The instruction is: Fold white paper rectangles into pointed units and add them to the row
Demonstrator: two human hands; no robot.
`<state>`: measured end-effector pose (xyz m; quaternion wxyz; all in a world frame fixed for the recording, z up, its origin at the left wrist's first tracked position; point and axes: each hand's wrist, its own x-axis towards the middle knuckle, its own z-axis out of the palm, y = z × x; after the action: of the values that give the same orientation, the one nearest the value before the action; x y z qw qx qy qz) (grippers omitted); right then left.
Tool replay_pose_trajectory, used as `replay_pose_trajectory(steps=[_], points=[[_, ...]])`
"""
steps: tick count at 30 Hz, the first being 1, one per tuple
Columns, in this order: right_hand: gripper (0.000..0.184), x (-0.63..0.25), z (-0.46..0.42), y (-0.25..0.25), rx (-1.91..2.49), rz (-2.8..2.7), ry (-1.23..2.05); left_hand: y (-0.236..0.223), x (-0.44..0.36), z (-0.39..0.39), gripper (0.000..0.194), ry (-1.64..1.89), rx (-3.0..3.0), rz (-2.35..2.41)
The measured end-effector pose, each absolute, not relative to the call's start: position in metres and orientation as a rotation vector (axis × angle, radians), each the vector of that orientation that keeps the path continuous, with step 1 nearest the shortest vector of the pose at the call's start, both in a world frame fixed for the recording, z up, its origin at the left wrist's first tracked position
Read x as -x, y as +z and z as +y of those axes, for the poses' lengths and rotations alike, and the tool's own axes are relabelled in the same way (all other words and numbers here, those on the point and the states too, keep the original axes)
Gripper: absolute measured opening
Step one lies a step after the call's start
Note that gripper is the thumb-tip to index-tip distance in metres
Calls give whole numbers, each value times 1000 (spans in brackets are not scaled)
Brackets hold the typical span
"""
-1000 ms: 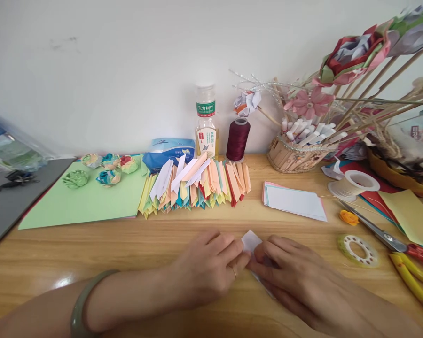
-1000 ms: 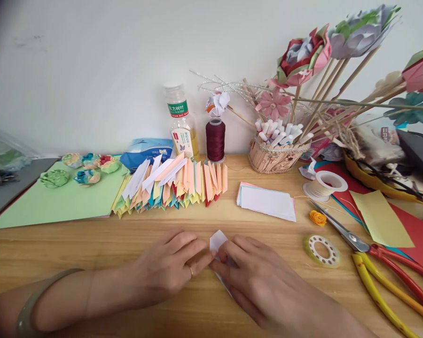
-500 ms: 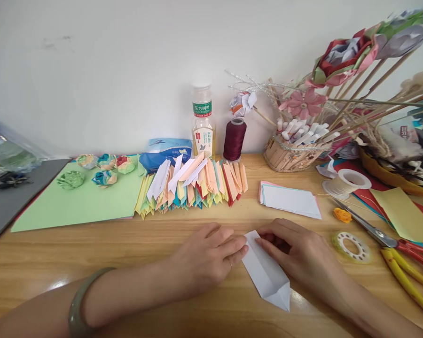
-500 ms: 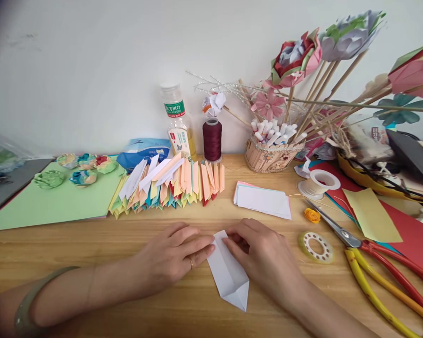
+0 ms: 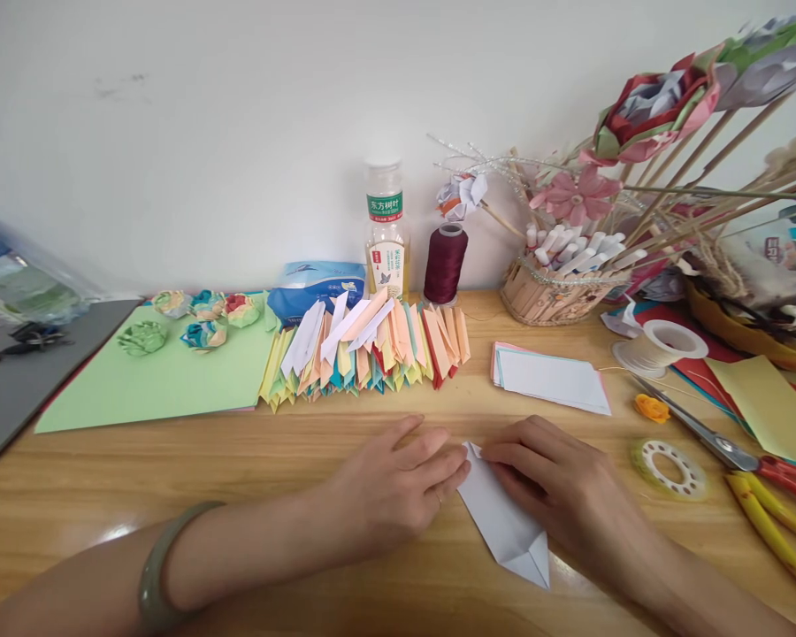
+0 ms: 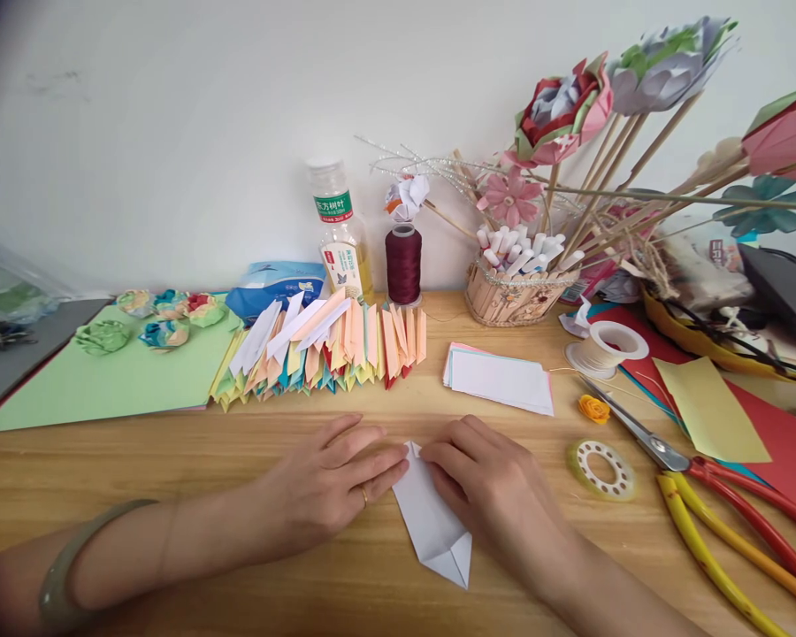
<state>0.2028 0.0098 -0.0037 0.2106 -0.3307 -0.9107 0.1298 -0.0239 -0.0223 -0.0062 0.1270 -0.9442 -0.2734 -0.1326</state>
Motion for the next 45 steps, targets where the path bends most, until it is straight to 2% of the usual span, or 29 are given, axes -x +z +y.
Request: replay_pose_trajectory(steps=[7,10,17,24,33,45], points=[[9,-203,10,-11,911,-2479,274,-5,23,-19,27,-399,2734,-869],[11,-204,11,-11,950,-2465,294,-6,23,-18,26,-404,2742,-869],[11,-208,10,-8,718,-2612,190,-6,26,-16,30,-402,2759,-833],[13,-204,12,-11,979,-2461,233,-5,25,-15,28,-431,2743,-869],[11,-210,13,-8,644,-2613,176,-8,27,-15,28,-418,2768,-847],[36,-205,9,6,554,-2702,-3,-7,27,-16,30,-401,2732,-762]])
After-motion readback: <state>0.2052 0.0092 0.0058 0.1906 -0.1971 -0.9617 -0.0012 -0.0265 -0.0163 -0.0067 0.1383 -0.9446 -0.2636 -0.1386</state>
